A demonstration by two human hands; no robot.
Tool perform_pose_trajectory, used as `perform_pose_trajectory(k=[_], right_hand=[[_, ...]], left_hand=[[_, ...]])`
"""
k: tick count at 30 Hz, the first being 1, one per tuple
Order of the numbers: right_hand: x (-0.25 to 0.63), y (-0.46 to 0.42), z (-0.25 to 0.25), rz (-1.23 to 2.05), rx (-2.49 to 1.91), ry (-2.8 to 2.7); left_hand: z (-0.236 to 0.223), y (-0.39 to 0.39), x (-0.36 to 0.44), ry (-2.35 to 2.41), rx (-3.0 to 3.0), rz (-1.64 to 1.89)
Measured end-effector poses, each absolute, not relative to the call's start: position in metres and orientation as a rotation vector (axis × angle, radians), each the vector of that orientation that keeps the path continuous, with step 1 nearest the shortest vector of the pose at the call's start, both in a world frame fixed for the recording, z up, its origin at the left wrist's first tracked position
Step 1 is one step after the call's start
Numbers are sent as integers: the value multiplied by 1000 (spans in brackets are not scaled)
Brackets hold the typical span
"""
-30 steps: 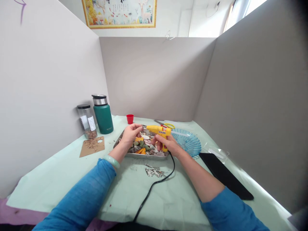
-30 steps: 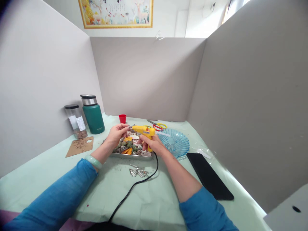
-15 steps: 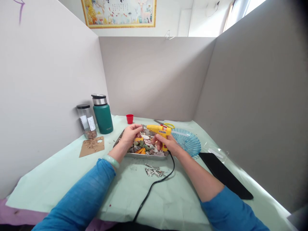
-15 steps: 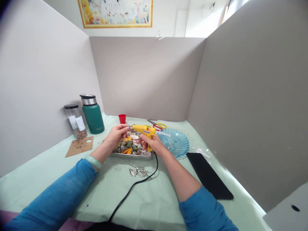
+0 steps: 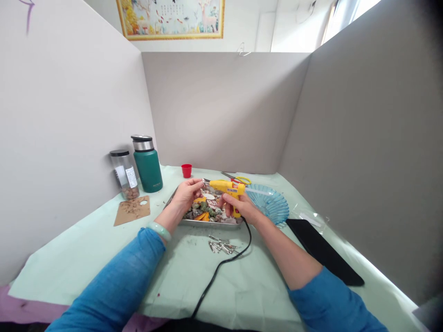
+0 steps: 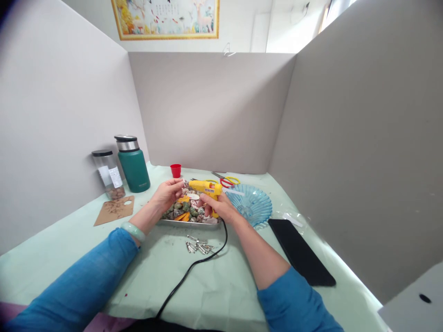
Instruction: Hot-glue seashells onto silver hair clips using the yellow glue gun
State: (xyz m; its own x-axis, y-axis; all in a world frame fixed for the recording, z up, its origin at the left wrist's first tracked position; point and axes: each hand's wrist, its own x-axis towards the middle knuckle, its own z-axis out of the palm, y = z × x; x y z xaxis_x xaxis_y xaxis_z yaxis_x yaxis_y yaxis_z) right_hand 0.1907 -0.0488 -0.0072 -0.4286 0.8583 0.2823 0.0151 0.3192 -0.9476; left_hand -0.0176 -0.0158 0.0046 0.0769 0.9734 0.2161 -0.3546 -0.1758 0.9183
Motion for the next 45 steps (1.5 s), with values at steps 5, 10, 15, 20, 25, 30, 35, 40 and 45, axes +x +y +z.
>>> perform_pose_trajectory(k=[5, 10, 15, 20, 25, 30, 35, 40, 45], right_hand=[[191, -48, -8, 1209, -788, -1710], [192, -49, -7, 1218, -793, -1738], [191, -49, -7, 1222, -790, -1744], [190, -54, -2, 1206, -817, -1715], [191, -53, -3, 1230, -801, -1728], [190, -47, -10, 1205, -844, -1680], [182, -42, -14, 1129, -965, -1570], [170, -36, -15, 823, -1262, -1724], [161, -32, -13, 278, -1605, -2062]], left_hand=[[2, -15, -19, 752, 1165, 1363], [3, -16, -18, 755, 1109, 1345], [5, -17, -18, 747, 1079, 1314], [5, -18, -18, 733, 1077, 1294], [5, -16, -19, 738, 1051, 1310], [6, -17, -18, 745, 1006, 1360], [5, -17, -17, 801, 1061, 1369], [4, -16, -15, 807, 1112, 1399], [5, -16, -15, 787, 1108, 1487]])
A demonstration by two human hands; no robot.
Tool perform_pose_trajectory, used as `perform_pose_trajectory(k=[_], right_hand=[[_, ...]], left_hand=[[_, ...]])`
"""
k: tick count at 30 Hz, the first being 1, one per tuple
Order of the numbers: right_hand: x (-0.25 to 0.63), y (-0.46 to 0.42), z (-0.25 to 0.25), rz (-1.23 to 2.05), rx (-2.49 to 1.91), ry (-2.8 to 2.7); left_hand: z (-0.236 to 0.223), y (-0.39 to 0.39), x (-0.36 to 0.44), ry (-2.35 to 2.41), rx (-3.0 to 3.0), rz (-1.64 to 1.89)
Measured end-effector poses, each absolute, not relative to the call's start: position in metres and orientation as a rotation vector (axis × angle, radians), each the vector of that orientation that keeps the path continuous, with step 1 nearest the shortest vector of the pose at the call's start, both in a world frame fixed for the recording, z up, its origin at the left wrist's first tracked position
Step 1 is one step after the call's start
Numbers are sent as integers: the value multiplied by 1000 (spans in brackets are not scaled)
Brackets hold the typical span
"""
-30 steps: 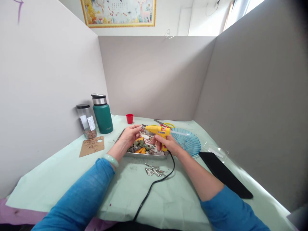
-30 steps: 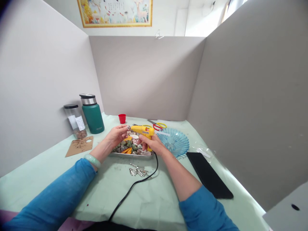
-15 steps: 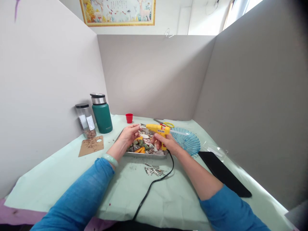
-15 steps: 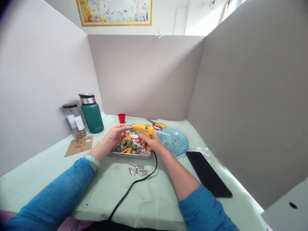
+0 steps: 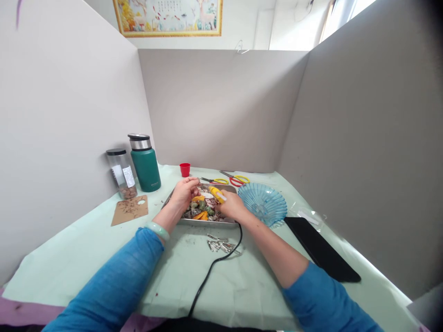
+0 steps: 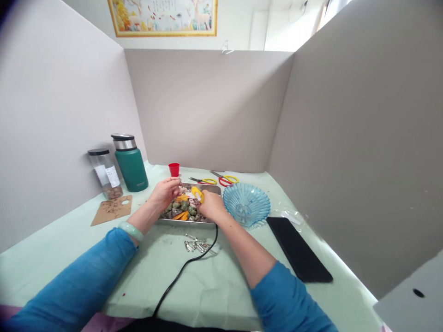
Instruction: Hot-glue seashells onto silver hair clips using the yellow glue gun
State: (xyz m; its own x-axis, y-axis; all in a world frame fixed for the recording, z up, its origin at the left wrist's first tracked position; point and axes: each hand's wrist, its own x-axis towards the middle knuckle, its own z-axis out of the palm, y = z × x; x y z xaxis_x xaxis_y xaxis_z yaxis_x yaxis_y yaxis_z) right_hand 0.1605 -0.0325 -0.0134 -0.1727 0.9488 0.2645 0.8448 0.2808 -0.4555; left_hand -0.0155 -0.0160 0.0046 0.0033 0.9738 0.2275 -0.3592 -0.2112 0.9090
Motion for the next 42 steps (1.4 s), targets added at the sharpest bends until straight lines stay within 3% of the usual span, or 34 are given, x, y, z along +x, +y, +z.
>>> perform_pose_trajectory(k=[5, 10, 20, 42], right_hand=[[155, -31, -13, 77, -1782, -2258], [158, -30, -15, 146, -1720, -2218], [178, -32, -12, 1104, -958, -1403], [164, -45, -4, 1132, -939, -1365]], left_hand=[[3, -14, -16, 779, 1093, 1469], [3, -15, -16, 724, 1084, 1432], [4, -21, -12, 744, 1185, 1336], [3, -36, 2, 771, 1470, 1235]])
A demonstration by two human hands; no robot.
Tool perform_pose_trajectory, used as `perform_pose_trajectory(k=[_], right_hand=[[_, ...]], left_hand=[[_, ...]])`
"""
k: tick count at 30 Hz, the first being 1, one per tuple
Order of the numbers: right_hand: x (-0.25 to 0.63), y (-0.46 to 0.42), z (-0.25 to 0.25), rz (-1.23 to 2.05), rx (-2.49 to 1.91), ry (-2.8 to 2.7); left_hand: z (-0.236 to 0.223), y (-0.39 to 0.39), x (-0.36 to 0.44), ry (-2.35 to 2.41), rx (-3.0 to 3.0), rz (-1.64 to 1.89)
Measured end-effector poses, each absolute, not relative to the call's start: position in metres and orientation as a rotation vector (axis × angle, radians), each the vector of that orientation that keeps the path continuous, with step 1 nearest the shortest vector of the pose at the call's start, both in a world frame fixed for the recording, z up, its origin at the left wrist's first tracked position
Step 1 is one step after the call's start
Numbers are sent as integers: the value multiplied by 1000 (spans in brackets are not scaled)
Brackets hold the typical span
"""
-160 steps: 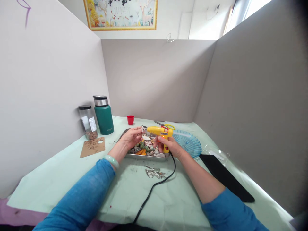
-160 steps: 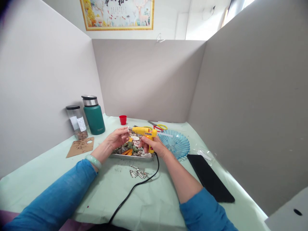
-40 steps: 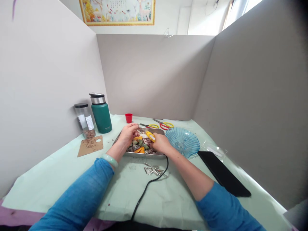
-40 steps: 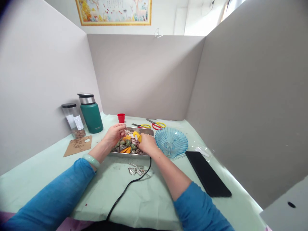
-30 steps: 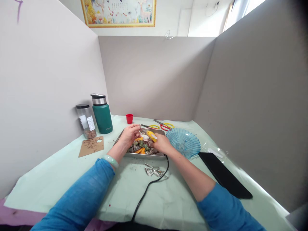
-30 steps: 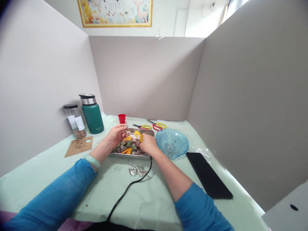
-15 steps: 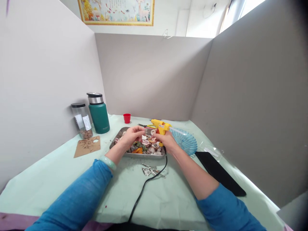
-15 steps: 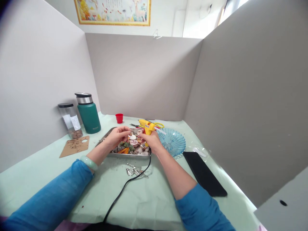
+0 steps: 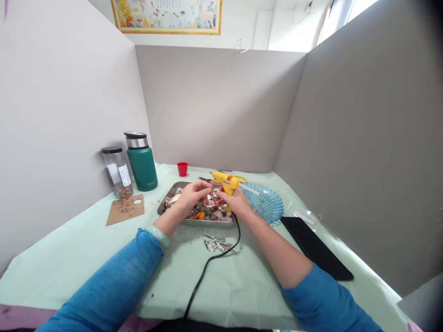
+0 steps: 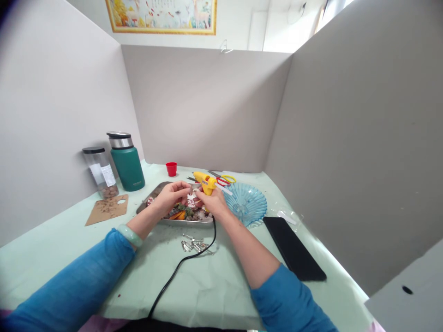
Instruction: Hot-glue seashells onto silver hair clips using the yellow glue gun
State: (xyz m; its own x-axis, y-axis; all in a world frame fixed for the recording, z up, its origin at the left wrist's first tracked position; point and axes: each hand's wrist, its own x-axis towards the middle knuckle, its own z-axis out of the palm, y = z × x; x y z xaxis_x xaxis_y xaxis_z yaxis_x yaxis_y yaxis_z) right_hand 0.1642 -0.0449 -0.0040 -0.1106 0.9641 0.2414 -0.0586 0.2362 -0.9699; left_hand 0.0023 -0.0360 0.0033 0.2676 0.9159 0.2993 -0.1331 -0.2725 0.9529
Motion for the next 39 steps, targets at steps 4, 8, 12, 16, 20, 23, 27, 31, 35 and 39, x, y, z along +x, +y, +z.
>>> perform_pose_trajectory(k=[4, 8, 12, 16, 20, 23, 27, 31, 35, 39], right_hand=[[161, -48, -2, 1233, -928, -1337], [164, -49, -3, 1257, -861, -1346], [170, -47, -6, 1293, -749, -1339], [173, -46, -8, 1283, -725, -1356], [174, -46, -8, 1271, -730, -1348], [175, -46, -9, 1281, -740, -1328], [175, -43, -11, 1276, -753, -1316], [173, -40, -14, 1207, -786, -1343], [172, -40, -14, 1099, -844, -1402], [172, -39, -15, 1062, -846, -1422]], left_hand=[[4, -37, 3, 757, 1466, 1203], [4, -37, 4, 803, 1439, 1188], [4, -34, 3, 795, 1386, 1229], [4, -35, 3, 773, 1375, 1234], [6, -39, 5, 783, 1422, 1212], [8, -41, 7, 806, 1438, 1211], [9, -42, 7, 836, 1500, 1166], [8, -43, 9, 900, 1563, 1170], [8, -44, 10, 1004, 1598, 1233], [7, -42, 11, 1007, 1604, 1258]])
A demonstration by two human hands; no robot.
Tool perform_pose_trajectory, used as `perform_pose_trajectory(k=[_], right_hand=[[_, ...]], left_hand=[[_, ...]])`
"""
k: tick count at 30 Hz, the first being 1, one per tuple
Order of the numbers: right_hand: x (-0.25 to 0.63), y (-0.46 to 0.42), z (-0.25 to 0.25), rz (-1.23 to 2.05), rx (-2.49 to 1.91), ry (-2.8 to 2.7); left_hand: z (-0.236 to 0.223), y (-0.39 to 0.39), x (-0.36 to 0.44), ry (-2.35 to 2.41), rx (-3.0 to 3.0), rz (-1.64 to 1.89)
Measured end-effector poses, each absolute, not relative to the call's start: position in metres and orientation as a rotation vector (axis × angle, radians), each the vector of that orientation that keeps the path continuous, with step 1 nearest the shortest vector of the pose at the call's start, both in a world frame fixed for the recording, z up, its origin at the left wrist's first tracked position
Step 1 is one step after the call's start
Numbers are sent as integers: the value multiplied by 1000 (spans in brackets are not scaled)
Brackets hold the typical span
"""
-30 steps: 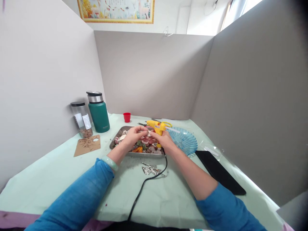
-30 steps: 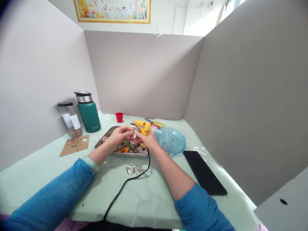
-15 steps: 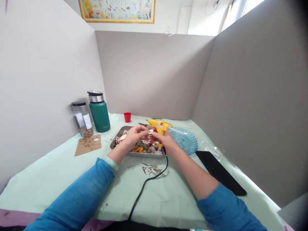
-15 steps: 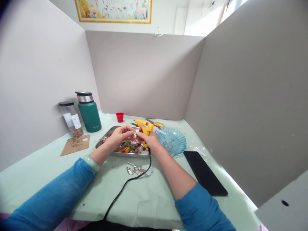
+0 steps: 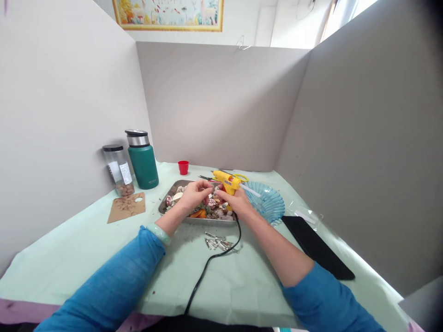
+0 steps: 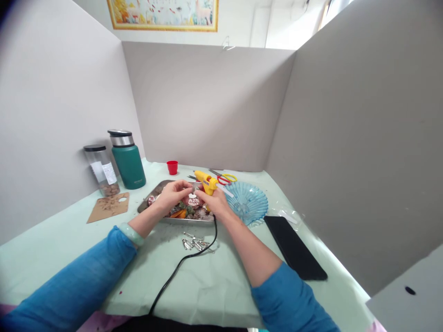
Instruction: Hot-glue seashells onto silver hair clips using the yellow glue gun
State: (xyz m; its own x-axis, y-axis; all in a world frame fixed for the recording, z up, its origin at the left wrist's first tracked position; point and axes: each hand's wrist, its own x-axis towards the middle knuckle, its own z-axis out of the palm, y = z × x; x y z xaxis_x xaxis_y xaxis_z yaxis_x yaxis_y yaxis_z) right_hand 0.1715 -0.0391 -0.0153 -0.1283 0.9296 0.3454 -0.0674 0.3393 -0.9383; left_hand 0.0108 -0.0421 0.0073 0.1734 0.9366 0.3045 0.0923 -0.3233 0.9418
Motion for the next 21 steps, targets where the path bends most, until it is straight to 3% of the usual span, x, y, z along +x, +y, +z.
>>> perform_pose_trajectory(k=[21], right_hand=[[173, -35, -22, 1013, -880, -1463]], left_hand=[[-1, -35, 11, 1017, 1783, 1272]])
